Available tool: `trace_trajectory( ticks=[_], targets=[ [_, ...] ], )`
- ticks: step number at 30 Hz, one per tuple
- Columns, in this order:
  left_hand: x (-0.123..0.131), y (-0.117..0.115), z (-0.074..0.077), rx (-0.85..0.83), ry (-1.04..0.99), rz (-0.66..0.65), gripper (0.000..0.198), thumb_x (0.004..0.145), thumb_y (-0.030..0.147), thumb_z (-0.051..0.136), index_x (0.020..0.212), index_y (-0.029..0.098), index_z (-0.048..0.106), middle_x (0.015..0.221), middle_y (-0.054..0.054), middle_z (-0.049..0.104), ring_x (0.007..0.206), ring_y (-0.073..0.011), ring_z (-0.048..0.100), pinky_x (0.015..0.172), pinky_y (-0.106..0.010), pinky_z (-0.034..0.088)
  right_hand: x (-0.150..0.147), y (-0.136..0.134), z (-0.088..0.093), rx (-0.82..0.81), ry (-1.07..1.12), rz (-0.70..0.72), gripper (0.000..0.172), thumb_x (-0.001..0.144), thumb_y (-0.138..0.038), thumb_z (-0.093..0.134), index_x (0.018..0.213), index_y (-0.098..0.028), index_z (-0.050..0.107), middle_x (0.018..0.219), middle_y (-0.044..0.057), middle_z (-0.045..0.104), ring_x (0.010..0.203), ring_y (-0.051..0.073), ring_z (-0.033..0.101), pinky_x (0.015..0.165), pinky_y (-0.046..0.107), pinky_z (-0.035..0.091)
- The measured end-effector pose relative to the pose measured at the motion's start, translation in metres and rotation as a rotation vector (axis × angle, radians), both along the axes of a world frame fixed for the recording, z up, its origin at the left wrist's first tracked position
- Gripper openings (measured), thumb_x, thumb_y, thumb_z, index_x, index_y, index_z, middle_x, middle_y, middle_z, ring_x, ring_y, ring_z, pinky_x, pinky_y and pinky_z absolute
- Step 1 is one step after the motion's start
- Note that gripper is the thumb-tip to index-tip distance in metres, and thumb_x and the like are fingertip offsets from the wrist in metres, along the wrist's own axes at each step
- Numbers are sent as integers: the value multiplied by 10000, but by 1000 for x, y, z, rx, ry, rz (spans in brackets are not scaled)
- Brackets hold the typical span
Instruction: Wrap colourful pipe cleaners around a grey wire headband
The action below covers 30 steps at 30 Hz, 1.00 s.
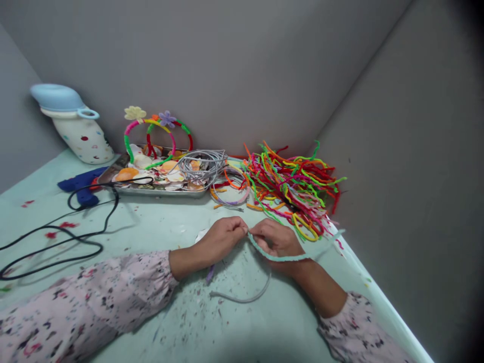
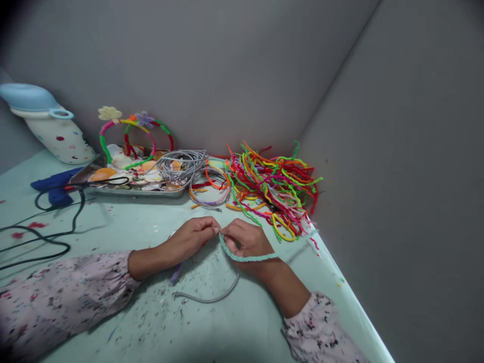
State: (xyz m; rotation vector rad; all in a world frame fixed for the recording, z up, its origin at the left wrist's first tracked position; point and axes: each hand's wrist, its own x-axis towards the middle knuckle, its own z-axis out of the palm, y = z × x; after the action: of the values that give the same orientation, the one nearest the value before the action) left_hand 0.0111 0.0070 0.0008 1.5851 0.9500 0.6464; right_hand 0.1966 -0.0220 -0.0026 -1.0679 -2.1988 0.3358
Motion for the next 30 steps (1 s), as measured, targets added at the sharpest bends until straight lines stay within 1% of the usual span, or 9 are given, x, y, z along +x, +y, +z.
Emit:
trace_trajectory(
  ticks=[4,7,10,13,16,18,24,27,30],
  targets=[
    [0,-1,3,46,28,-21,168,790,274,451,739,152,553,612,35,449,577,-102,373,525,-204,291,-4,1,0,-151,177,-93,112,828,-211,541,763,-194,630,724,39,621,681,162,576,642,289,458],
    [0,-1,3,82,39,-36,180,790,275,451,733,146,563,640,29,463,605,-104,382,543,-205,299,-6,4,-3,-373,336,-157,163,811,-306,577,694,-193,592,608,3,585,549,134,532,531,260,429],
    [1,-2,3,89,63,-48,206,798,288,435,748,148,577,633,27,449,597,-106,371,527,-202,290,-6,7,-7,-606,497,-156,210,774,-374,607,676,-196,556,502,-27,561,444,115,495,440,234,393],
    [1,-3,3,84,85,-49,213,804,290,424,759,150,578,632,22,448,593,-109,369,515,-199,288,-6,9,-8,-717,560,-156,215,710,-373,660,670,-194,550,480,-36,569,424,109,494,417,222,382],
    [0,-3,4,109,84,-64,207,805,282,430,750,150,580,654,18,473,609,-110,385,529,-199,301,-6,9,-5,-761,567,-153,208,678,-355,683,669,-196,548,476,-55,554,417,94,477,418,213,375],
    [0,-2,4,123,77,-73,204,807,275,433,743,151,581,653,22,479,609,-107,391,538,-200,305,-5,9,-4,-779,560,-141,198,682,-344,682,676,-196,551,474,-63,547,416,90,475,422,209,375],
    [-1,-3,4,88,76,-67,192,813,260,424,740,158,569,607,35,441,555,-98,351,503,-197,277,-2,10,-4,-769,512,-105,158,714,-299,667,715,-186,557,507,-55,563,448,91,495,446,203,378],
    [0,-3,3,82,52,-52,182,810,249,431,729,159,566,603,37,439,554,-96,351,506,-199,279,-2,10,-6,-699,462,-100,139,713,-271,652,724,-184,544,537,-54,545,470,90,491,465,207,385],
    [0,-3,2,74,38,-41,171,804,241,437,725,159,564,598,38,436,555,-96,352,510,-204,280,-3,8,-5,-555,356,-106,80,731,-226,619,749,-183,553,614,-39,561,533,94,508,512,210,413]
  ],
)
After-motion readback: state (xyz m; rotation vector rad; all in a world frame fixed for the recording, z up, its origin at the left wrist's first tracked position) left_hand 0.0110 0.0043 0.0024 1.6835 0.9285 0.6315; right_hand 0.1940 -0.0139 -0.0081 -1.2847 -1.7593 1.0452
